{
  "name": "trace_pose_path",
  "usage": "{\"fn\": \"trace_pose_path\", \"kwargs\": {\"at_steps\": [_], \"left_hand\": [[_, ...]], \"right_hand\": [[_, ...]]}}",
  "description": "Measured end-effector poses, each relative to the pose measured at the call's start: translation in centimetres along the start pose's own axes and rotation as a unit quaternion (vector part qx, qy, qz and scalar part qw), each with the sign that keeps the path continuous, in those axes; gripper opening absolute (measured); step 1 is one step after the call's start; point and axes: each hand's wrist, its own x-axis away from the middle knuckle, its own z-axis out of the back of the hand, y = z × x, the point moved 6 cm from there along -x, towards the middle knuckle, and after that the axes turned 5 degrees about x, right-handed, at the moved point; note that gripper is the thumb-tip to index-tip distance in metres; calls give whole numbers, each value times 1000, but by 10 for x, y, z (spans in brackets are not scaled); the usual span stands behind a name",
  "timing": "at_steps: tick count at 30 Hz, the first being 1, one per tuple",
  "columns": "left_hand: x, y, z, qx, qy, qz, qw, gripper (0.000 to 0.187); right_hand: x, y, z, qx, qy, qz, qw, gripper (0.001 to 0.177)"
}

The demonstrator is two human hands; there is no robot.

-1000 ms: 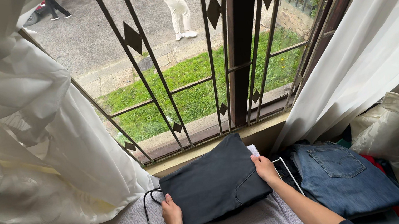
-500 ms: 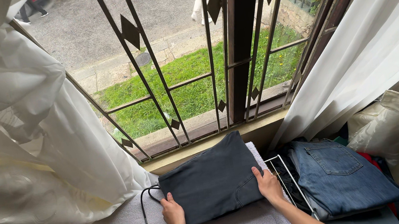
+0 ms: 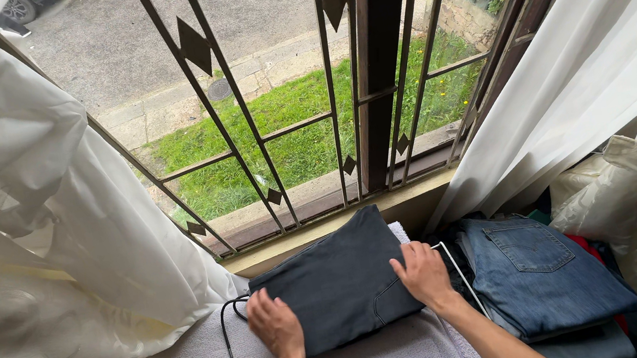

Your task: The person folds a pair of dark trousers and a pair of blue denim jeans by smoothing them flat on a surface and folding the legs over several times.

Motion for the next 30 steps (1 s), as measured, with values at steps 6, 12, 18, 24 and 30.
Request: {"fn": "trace_pose_path", "kwargs": {"at_steps": [6,12,18,24,30], "left_hand": [[6,89,-21,123,-122,-189,967,39],[28,113,-30,98,-165,-232,954,44],[46,101,-42,25,-148,-226,963,56],[45,85,-55,13,-150,-187,971,69],[35,64,-62,-15,-190,-126,974,84]], "right_hand": [[-8,-65,-16,-79,63,160,982,37],[-7,-97,-21,-80,67,264,959,38],[-11,-101,-35,-21,-14,271,962,60],[-25,-95,-46,-9,-110,263,958,71],[-38,-84,-52,-2,-173,199,965,88]]}}
